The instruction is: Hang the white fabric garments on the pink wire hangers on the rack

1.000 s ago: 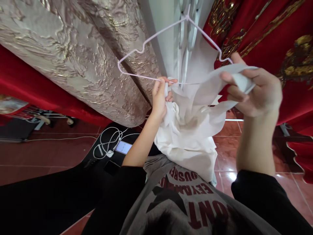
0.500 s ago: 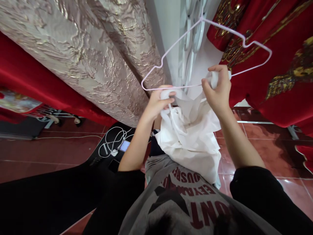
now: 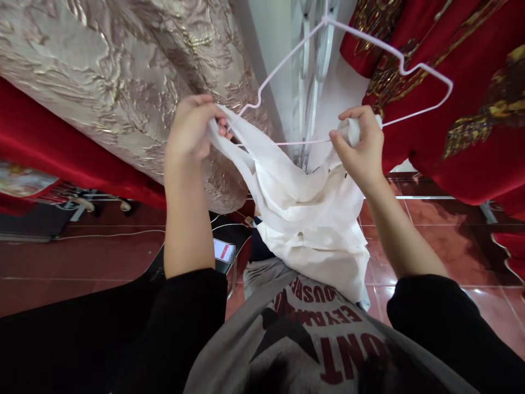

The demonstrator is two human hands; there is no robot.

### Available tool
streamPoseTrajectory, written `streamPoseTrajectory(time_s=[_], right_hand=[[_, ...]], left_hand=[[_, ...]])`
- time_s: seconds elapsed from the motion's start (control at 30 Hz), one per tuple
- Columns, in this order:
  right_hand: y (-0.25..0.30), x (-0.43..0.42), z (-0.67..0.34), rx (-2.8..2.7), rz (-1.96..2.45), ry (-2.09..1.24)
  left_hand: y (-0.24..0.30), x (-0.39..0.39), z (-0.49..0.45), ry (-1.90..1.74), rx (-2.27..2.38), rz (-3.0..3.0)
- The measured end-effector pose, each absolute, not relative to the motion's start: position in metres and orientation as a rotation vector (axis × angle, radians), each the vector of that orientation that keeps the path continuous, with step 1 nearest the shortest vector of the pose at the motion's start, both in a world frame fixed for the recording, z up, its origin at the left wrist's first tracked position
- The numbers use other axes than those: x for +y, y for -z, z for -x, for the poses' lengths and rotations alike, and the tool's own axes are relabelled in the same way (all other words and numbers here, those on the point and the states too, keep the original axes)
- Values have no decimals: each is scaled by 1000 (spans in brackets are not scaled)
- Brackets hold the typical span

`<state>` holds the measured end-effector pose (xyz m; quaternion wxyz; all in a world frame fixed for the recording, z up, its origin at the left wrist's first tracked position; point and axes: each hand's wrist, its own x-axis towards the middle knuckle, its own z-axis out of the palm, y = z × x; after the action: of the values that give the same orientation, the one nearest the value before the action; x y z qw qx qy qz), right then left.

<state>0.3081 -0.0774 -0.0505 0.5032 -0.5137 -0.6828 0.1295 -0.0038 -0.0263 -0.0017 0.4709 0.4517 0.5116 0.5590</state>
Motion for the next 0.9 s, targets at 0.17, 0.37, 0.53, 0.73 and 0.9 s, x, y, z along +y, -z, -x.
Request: streamPoseTrajectory(time_s=[0.17,0.37,0.53,0.73,0.9], right_hand=[[54,-82,-300,-1652,1171,-242],[56,-87,-300,-1640,1341,-275],[58,-81,-304,-1649,1301,-274],[52,-90,-302,-1508,1177,-427],[46,-102,-342,-1110,1102,-687]], left_hand=[[-29,-46,-35,-1371,1126,-1303],[4,-45,-42,-1611,1328,-1980],[33,-32,-37,-1535,1256,-2035],[37,-28,-43,-1460,1236,-1909],[36,-22,-31,-1446,1293,-2003]])
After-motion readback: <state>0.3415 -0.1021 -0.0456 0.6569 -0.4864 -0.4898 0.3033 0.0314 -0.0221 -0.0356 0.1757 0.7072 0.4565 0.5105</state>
